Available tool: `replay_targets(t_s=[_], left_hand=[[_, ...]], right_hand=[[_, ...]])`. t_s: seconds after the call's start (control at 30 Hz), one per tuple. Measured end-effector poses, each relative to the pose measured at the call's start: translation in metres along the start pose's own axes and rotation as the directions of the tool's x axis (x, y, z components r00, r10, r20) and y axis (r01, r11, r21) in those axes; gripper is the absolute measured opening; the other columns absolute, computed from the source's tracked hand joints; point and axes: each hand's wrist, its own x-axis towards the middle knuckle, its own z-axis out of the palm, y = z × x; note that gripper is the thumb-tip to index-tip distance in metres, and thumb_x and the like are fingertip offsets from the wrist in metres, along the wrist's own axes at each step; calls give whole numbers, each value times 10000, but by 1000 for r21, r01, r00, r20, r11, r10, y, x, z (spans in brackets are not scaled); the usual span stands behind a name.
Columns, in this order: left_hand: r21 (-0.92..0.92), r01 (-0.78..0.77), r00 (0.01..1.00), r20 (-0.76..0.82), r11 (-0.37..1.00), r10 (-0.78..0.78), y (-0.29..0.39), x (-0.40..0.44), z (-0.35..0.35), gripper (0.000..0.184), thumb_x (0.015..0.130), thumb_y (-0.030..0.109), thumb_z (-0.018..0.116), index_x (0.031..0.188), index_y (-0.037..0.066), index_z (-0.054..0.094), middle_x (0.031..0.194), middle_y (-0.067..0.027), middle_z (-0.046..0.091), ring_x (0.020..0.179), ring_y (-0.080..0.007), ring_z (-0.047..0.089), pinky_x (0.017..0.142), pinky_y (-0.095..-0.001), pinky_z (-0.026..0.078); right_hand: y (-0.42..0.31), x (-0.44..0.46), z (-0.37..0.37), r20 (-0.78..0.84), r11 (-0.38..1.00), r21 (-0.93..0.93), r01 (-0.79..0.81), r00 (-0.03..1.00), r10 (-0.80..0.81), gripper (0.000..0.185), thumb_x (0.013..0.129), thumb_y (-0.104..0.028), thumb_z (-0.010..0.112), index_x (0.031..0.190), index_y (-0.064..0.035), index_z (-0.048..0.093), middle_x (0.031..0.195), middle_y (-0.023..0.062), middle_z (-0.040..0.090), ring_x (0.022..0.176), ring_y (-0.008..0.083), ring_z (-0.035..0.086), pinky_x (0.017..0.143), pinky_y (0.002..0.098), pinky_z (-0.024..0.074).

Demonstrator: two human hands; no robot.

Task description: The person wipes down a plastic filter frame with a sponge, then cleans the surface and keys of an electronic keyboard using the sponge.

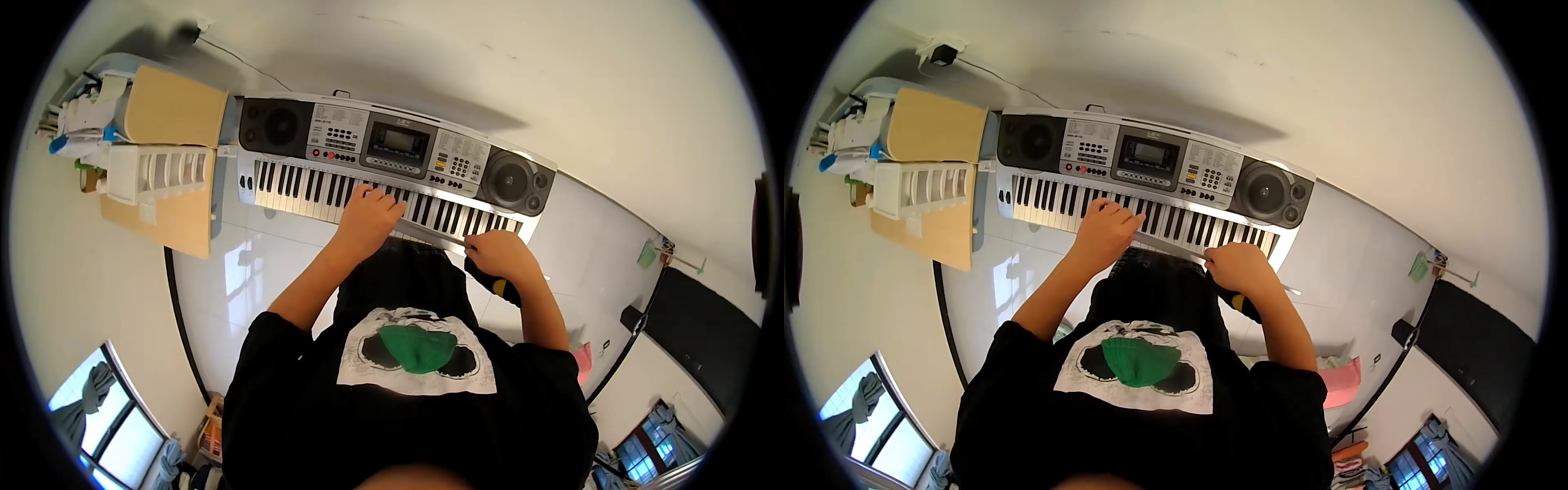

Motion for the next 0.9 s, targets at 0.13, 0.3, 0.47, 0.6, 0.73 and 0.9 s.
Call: replay_targets(t_s=[0.13,0.3,0.47,0.6,0.73,0.9], left_hand=[[-136,123,970,228,983,-90,-19,-5,5,435,730,133,738,1144,97,611,989,-65,620,983,-246,569,883,-416,435],[-674,284,958,175,682,-226,-40,-25,7,561,768,50,725,1293,102,534,1219,-99,568,1087,-241,574,930,-396,451],[-727,550,801,599,410,-13,-111,-56,48,470,785,-22,708,1235,59,601,1184,-100,650,1055,-174,631,887,-314,510],[-622,636,634,759,457,150,-131,-53,31,271,826,-25,660,1096,-11,667,1001,-97,716,931,-161,678,866,-302,523],[-588,650,549,801,481,238,-114,-44,2,268,879,60,640,1115,-67,632,945,-156,709,880,-196,691,815,-309,544],[-691,617,544,721,377,430,-87,-47,48,371,919,194,633,1155,-83,560,956,-202,680,885,-253,683,817,-364,551]], right_hand=[[5,10,20,54,994,102,-30,998,25,233,882,-295,524,937,-133,682,841,120,682,822,326,654,723,450,512],[-12,1,41,66,974,213,-79,996,66,233,870,-309,538,954,-151,687,851,126,682,824,330,649,741,450,508],[-51,-13,81,4,923,344,-173,983,183,239,865,-331,550,974,-171,690,856,121,685,822,336,648,755,452,505],[-93,-22,117,-139,786,546,-291,893,427,265,870,-355,554,1009,-167,679,879,132,687,862,348,638,773,454,498],[-140,-39,175,-434,585,785,-203,493,754,427,859,-290,622,1252,-136,555,1209,137,607,1032,347,605,843,424,497],[-208,-90,263,-118,93,985,-145,-176,977,537,846,-251,671,1325,-100,484,1240,181,583,1097,375,581,915,418,472]])
